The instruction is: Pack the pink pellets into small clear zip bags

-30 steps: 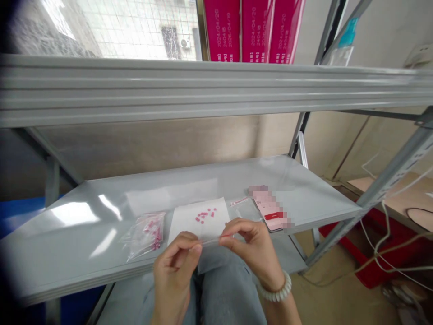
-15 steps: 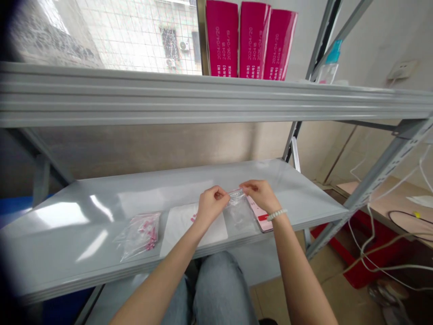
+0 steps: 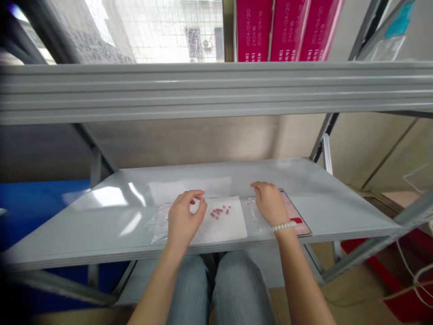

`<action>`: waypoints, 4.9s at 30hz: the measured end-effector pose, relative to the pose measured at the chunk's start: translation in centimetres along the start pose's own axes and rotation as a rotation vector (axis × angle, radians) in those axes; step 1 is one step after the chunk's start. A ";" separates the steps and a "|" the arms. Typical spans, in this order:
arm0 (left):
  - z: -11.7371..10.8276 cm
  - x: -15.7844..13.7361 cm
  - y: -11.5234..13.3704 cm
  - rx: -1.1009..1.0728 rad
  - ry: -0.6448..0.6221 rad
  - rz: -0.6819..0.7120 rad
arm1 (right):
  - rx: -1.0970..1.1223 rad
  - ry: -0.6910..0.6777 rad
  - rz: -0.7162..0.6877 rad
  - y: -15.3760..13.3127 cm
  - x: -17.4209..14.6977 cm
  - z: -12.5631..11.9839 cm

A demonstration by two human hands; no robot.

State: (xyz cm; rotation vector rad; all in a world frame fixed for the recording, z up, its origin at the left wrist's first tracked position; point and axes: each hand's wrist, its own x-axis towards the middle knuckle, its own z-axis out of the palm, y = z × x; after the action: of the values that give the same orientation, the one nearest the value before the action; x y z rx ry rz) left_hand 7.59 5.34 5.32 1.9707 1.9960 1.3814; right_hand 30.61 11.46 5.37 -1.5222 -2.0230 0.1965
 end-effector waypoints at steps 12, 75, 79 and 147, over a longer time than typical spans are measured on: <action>-6.0 -3.4 -9.7 0.364 0.214 -0.290 | 0.055 -0.254 -0.552 -16.2 -5.4 7.8; -5.3 -7.7 3.4 -0.459 -0.501 -0.056 | 1.402 -0.676 0.159 -9.2 -10.4 1.8; -4.8 -8.2 3.6 -0.334 -0.376 0.024 | 1.144 -0.508 0.108 -9.6 -10.7 1.4; -6.2 -1.0 -0.7 -0.841 -0.526 0.018 | 0.835 0.246 -0.159 -8.6 -10.0 2.1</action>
State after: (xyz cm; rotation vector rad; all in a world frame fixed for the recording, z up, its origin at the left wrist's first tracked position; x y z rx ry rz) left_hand 3.74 1.19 8.11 1.6769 0.9430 1.2215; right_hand 24.03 -0.08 3.94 -0.8074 -1.5482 0.6576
